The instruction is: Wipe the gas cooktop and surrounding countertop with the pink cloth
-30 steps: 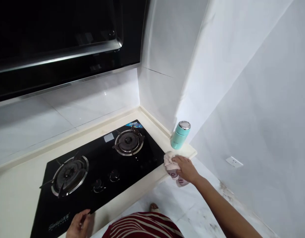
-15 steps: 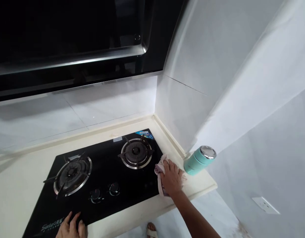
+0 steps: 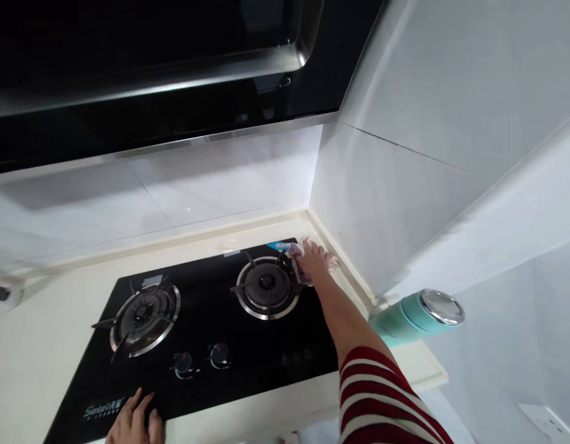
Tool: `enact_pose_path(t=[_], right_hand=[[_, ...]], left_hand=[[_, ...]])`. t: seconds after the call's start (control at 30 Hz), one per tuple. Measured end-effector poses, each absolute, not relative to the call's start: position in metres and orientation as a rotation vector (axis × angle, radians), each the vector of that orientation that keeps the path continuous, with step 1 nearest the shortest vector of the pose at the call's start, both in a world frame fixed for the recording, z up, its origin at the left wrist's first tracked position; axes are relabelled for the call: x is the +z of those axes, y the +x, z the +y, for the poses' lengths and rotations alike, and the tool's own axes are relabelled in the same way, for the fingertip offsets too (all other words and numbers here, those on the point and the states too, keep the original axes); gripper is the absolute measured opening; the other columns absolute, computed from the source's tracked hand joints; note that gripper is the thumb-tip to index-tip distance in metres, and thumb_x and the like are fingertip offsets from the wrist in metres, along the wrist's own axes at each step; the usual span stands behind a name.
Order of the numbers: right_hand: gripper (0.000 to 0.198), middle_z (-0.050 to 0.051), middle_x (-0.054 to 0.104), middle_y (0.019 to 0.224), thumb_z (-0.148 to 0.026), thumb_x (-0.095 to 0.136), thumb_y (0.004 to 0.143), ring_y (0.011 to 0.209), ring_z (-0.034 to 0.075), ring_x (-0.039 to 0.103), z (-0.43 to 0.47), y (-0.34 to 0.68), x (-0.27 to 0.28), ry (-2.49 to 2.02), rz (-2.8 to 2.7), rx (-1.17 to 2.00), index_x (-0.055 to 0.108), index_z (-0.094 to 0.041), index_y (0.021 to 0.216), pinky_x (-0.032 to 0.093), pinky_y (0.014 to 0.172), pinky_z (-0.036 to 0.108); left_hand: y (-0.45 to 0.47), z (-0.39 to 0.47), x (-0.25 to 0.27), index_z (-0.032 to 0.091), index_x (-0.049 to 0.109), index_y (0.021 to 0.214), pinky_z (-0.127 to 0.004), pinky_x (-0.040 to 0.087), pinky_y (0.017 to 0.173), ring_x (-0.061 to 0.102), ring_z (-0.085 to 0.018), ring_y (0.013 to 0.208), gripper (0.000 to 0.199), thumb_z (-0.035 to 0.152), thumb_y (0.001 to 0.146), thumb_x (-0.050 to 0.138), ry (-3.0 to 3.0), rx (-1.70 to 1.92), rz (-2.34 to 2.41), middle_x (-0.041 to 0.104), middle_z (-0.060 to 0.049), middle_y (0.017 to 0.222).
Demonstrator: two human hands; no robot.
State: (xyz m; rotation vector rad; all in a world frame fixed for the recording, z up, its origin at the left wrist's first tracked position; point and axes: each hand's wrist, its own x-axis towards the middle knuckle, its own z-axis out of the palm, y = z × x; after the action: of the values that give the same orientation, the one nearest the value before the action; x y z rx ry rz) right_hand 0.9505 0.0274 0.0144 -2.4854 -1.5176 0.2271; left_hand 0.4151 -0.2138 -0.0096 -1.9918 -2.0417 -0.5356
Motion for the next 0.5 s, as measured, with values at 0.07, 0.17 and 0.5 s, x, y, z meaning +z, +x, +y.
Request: enact_pose_path(t=[0.07, 0.17, 0.5], right_hand=[[0.065, 0.012, 0.029, 0.162, -0.049, 0.036, 0.095, 0.143, 0.037, 0.027, 0.008, 0.945, 0.011, -2.505, -1.496, 0.203, 0.032, -0.025, 0.155, 0.023, 0.112, 0.063], [0.061, 0.009, 0.028, 0.162, -0.048, 0.033, 0.097, 0.142, 0.036, 0.027, -0.042, 0.938, 0.005, -2.534, -1.476, 0.143, 0.030, -0.031, 0.156, 0.024, 0.110, 0.066], [0.054, 0.014, 0.036, 0.157, -0.042, 0.038, 0.098, 0.136, 0.035, 0.037, -0.195, 0.898, -0.017, -2.514, -1.617, -0.143, 0.045, -0.025, 0.148, 0.031, 0.105, 0.061]], left_hand=[[0.419, -0.214, -0.004, 0.019, 0.060, 0.111, -0.048, 0.041, 0.101, 0.054, -0.031, 0.124, 0.033, 0.033, 0.095, 0.035, -1.998, -0.530, -2.028, 0.061, -0.014, 0.129], [0.423, -0.214, 0.001, 0.018, 0.060, 0.111, -0.048, 0.040, 0.102, 0.053, -0.031, 0.125, 0.032, 0.032, 0.095, 0.035, -2.008, -0.522, -2.021, 0.061, -0.014, 0.129], [0.426, -0.214, 0.004, 0.016, 0.063, 0.117, -0.047, 0.039, 0.095, 0.054, -0.031, 0.119, 0.037, 0.026, 0.095, 0.035, -1.992, -0.431, -1.950, 0.061, -0.015, 0.127]])
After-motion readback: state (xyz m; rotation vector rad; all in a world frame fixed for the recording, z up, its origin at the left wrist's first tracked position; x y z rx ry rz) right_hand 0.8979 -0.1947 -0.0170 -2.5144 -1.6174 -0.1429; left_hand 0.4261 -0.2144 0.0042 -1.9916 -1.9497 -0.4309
